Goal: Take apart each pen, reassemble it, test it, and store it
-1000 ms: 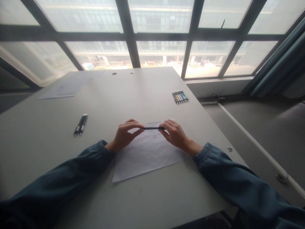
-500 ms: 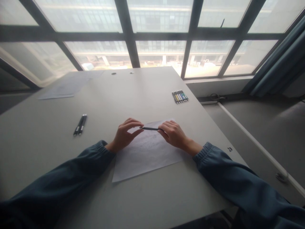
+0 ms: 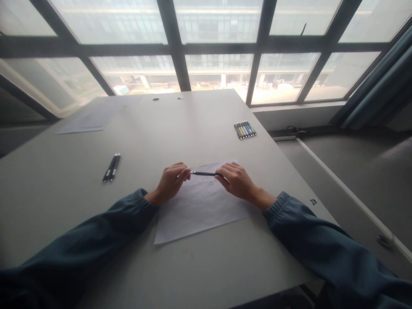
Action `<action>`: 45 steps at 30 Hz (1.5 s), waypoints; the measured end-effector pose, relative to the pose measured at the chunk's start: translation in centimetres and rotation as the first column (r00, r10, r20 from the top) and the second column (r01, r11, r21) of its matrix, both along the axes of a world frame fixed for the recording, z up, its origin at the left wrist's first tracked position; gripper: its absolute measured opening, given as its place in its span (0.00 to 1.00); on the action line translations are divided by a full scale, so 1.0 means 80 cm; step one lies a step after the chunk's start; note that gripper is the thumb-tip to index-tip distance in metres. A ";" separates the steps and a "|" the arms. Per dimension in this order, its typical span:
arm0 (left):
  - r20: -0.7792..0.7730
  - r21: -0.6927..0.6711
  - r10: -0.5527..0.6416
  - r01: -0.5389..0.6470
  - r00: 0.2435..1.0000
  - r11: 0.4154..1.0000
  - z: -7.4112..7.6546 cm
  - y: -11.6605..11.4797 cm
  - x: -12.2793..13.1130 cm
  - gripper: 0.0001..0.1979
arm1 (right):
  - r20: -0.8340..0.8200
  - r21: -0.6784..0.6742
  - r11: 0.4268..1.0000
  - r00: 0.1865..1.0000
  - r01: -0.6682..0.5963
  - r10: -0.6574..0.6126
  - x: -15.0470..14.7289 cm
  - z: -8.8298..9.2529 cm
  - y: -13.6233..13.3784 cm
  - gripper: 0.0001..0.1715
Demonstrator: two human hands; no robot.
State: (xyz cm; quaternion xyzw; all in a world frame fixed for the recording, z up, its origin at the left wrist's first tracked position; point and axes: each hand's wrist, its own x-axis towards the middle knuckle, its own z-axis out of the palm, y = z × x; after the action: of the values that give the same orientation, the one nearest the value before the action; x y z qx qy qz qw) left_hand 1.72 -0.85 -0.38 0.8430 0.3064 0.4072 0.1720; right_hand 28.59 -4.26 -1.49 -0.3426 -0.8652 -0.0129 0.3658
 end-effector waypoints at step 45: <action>-0.074 -0.045 0.028 -0.032 0.997 0.999 0.006 -0.005 0.004 0.23 | 0.055 -0.020 1.000 0.998 -0.003 0.004 0.003 -0.002 0.001 0.08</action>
State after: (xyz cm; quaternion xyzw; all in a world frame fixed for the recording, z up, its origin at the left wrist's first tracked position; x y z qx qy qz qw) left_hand 2.07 -1.23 0.12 0.8486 0.3344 0.3713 0.1737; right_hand 28.80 -4.17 -1.64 -0.3441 -0.8757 -0.0131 0.3386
